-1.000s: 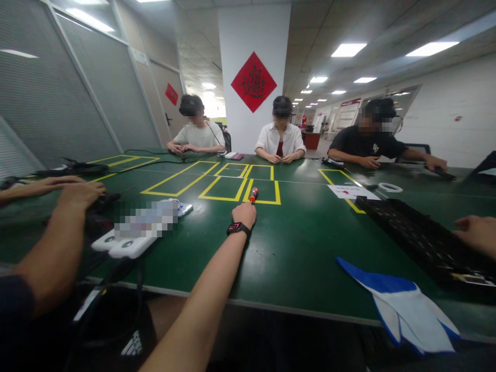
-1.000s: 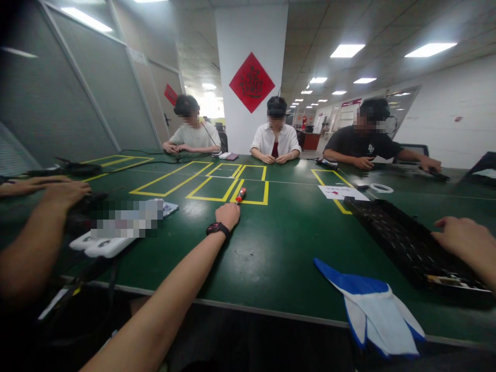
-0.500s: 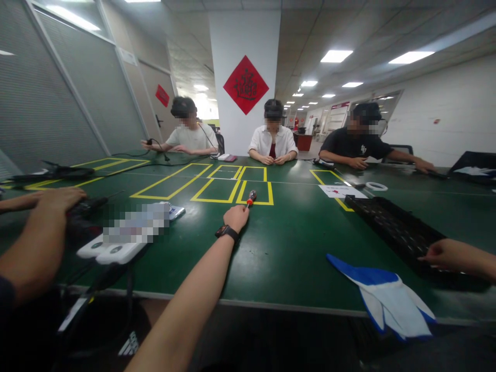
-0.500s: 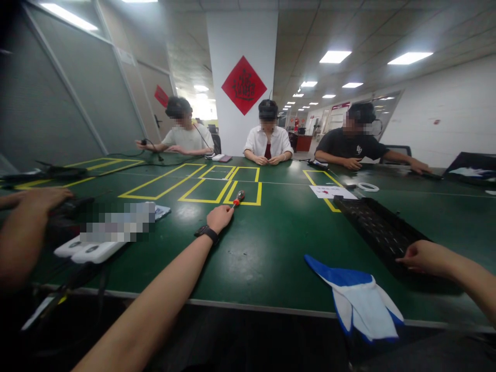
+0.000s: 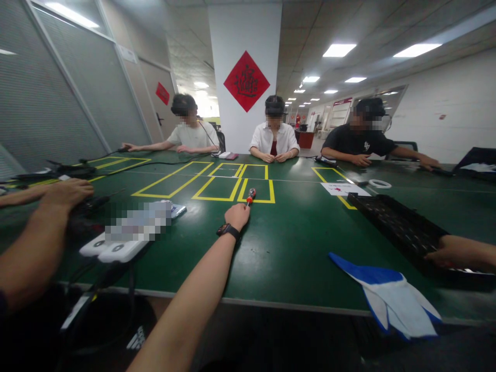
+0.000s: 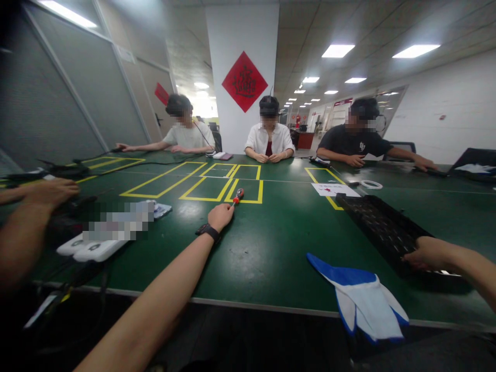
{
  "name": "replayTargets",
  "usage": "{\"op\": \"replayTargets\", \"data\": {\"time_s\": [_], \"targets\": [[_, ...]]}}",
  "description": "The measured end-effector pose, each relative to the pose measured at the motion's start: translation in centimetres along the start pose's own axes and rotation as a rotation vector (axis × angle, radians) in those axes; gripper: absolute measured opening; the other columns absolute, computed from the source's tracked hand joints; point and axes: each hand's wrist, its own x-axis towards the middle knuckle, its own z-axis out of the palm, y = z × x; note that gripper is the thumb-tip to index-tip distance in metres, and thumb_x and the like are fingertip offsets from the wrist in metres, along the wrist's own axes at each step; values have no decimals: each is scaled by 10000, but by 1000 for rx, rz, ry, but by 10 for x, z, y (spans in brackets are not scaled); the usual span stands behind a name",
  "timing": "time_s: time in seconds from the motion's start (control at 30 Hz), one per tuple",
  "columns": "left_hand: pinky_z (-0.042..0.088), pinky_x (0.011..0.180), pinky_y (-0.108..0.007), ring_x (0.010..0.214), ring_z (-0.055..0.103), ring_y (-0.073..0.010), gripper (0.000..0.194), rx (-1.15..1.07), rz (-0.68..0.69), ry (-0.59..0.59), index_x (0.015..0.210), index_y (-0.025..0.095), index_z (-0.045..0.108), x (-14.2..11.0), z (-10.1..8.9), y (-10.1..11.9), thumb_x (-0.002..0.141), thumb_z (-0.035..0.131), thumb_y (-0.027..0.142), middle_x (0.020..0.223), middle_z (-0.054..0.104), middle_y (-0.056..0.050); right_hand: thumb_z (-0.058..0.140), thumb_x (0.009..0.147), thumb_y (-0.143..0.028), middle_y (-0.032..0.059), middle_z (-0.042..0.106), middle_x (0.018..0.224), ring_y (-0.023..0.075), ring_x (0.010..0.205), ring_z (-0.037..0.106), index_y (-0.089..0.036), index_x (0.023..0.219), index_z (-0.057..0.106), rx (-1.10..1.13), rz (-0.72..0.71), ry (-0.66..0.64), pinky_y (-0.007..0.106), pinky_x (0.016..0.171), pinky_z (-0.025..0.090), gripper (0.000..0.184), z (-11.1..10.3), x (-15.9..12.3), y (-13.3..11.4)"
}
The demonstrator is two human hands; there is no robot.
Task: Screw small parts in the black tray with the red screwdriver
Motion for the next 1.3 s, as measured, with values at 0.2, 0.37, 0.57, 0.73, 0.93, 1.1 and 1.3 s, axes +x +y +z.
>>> {"op": "replayTargets", "data": {"time_s": [0.2, 0.37, 0.57, 0.73, 0.93, 1.1, 1.3], "targets": [[457, 717, -290, 881, 618, -225, 401, 10, -3, -9, 878, 212, 663, -1, -1, 1, 850, 324, 424, 931, 678, -88, 532, 742, -230, 117, 619, 632, 161, 549, 546, -101, 556, 625, -195, 52, -184, 274, 541, 369, 244, -15, -3, -9], [453, 719, -281, 887, 616, -221, 407, 20, -5, -14, 885, 209, 664, -1, -2, 1, 851, 321, 426, 938, 678, -93, 536, 742, -404, 129, 658, 827, 243, 765, 607, -123, 779, 671, -213, 49, 23, 315, 645, 418, 314, -23, 13, -14], [453, 717, -283, 890, 618, -223, 419, 13, 1, -22, 889, 206, 669, -1, -3, 1, 856, 311, 420, 943, 679, -98, 586, 664, -466, 119, 639, 1018, 266, 877, 593, -168, 1006, 624, -205, -29, 217, 348, 706, 433, 455, -19, 36, 18], [452, 736, -284, 903, 615, -222, 413, 28, 0, -12, 897, 201, 673, -1, -1, 2, 859, 313, 400, 953, 679, -101, 640, 601, -403, 98, 674, 847, 260, 804, 618, -183, 787, 682, -255, -45, -43, 355, 711, 439, 291, -9, 35, 50], [456, 727, -286, 897, 616, -224, 418, 39, 10, 0, 899, 200, 671, -1, 0, 1, 856, 313, 411, 956, 679, -102, 588, 652, -437, 98, 677, 781, 262, 749, 621, -180, 741, 682, -239, -57, -30, 359, 679, 438, 288, -4, 25, 48], [454, 725, -276, 891, 617, -216, 414, 38, 8, 1, 901, 201, 668, -2, -1, 1, 859, 315, 413, 955, 680, -99, 619, 608, -493, 107, 675, 754, 279, 715, 624, -179, 726, 680, -234, -2, 114, 364, 628, 449, 341, -6, 36, 61], [456, 712, -286, 875, 621, -223, 417, 23, 11, -3, 888, 204, 665, -2, -1, 1, 862, 310, 421, 936, 679, -95, 658, 589, -362, 85, 697, 826, 273, 785, 639, -198, 761, 713, -160, -30, 33, 363, 683, 474, 243, -14, 38, 70]]}}
